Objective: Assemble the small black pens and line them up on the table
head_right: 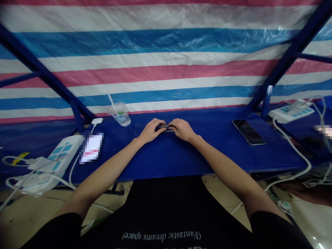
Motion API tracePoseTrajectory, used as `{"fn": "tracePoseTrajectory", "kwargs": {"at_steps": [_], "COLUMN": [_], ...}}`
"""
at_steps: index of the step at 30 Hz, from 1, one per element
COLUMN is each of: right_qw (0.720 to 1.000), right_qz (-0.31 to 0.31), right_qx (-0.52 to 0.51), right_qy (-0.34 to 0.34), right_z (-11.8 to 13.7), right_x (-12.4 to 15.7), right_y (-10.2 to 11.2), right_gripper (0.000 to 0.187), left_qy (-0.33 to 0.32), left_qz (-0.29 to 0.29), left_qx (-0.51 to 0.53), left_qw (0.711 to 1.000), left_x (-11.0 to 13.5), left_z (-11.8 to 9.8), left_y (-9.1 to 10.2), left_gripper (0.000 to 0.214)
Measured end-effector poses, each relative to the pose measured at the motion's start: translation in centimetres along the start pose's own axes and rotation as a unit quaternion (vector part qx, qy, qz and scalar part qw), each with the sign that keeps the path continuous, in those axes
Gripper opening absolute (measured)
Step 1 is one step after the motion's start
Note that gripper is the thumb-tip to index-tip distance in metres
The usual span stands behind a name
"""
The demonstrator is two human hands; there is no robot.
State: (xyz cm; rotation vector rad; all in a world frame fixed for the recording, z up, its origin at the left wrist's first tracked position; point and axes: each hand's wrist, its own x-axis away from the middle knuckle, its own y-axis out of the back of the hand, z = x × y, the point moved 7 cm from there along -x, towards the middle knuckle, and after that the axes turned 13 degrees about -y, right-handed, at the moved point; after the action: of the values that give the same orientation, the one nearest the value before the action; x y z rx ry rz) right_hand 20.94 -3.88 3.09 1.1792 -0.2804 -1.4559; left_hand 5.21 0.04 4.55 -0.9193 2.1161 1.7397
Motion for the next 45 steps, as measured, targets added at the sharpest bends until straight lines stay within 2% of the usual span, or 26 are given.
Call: {"fn": "tracePoseTrajectory", "kwargs": {"at_steps": [6, 15, 21, 29, 33, 38, 45], "right_qw": [1.0, 1.0, 1.0, 1.0, 0.998, 0.989, 0.988], "right_qz": [0.003, 0.006, 0.001, -0.01, -0.049, -0.121, -0.131], "right_qx": [0.003, 0.001, -0.006, -0.013, 0.007, 0.011, 0.007], "right_qy": [-0.007, -0.009, -0.006, 0.002, -0.032, -0.079, -0.085], "right_z": [-0.1, 0.0, 0.0, 0.6, 0.0, -1.6, -2.2], "right_x": [-0.1, -0.1, 0.0, 0.0, -0.3, -0.4, -0.4], "right_y": [-0.1, 0.1, 0.1, 0.3, 0.8, 2.2, 2.5], "right_gripper": [0.017, 0.017, 0.019, 0.021, 0.02, 0.021, 0.019], "left_qy": [-0.021, 0.0, -0.012, -0.012, 0.001, 0.037, 0.05], "left_qz": [0.004, 0.004, -0.009, -0.02, -0.034, -0.089, -0.107], "left_qx": [-0.006, -0.005, -0.01, -0.033, -0.039, -0.056, -0.061], "left_qw": [1.0, 1.0, 1.0, 0.999, 0.999, 0.994, 0.991], "left_x": [0.0, 0.0, -0.1, 0.0, 0.1, 0.4, 0.6], "left_z": [-0.5, -0.2, -0.2, 0.2, 0.4, 1.4, 1.8], "left_y": [0.1, 0.0, 0.2, 0.5, 0.9, 1.9, 2.3], "left_gripper": [0.014, 0.02, 0.02, 0.037, 0.033, 0.021, 0.016]}}
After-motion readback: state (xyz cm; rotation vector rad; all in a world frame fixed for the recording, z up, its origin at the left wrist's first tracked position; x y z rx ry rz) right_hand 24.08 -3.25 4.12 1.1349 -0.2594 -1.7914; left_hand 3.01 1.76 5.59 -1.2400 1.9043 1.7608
